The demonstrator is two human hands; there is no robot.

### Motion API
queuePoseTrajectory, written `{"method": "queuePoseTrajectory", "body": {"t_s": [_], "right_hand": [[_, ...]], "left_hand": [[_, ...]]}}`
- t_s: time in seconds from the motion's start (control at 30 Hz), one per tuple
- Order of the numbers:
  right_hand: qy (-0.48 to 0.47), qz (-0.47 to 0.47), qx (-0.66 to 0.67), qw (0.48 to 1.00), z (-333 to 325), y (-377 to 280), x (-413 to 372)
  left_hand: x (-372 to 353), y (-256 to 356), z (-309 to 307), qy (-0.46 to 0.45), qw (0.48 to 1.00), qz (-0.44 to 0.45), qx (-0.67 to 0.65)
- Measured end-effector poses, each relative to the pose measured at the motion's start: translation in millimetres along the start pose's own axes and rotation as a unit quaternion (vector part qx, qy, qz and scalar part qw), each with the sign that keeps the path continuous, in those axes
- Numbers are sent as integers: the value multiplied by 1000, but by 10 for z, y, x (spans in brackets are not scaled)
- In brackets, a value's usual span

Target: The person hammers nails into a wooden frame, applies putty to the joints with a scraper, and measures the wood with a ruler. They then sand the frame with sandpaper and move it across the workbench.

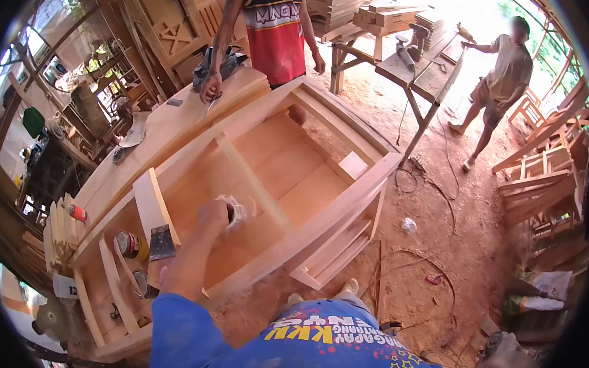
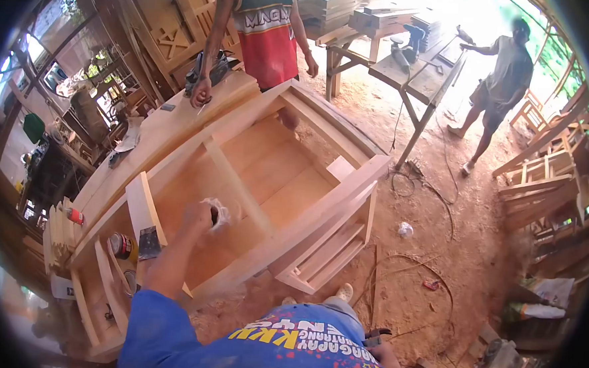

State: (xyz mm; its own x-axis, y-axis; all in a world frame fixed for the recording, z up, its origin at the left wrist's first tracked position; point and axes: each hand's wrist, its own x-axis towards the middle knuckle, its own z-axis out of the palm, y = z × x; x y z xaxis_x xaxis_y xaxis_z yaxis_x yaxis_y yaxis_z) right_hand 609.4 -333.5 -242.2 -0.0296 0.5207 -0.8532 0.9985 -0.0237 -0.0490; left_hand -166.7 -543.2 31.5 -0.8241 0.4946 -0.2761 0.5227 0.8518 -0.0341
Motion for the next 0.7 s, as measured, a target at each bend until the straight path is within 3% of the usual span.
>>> {"method": "queuePoseTrajectory", "body": {"t_s": [0.07,0.17,0.27,0.33,0.47,0.57,0.6,0.7], "right_hand": [[5,4,12,1000,-47,-112,141],[32,6,29,999,-234,-211,440],[65,10,33,997,-891,-629,119],[34,47,110,992,-1531,-1093,-391],[73,-9,86,994,-1780,-674,628],[114,3,127,985,-2228,-1008,88],[148,-9,114,982,-2283,-1084,-91],[188,-3,92,978,-1970,-814,439]], "left_hand": [[-107,125,-99,9,1000,-11,4],[186,61,316,64,991,-94,-71],[214,-55,463,72,983,-128,-107],[138,-57,392,59,987,-127,-83],[56,33,278,60,991,-118,-38],[-51,188,85,73,987,-127,-58],[11,146,91,64,990,-122,-45],[227,-69,131,-2,996,-83,16]]}}
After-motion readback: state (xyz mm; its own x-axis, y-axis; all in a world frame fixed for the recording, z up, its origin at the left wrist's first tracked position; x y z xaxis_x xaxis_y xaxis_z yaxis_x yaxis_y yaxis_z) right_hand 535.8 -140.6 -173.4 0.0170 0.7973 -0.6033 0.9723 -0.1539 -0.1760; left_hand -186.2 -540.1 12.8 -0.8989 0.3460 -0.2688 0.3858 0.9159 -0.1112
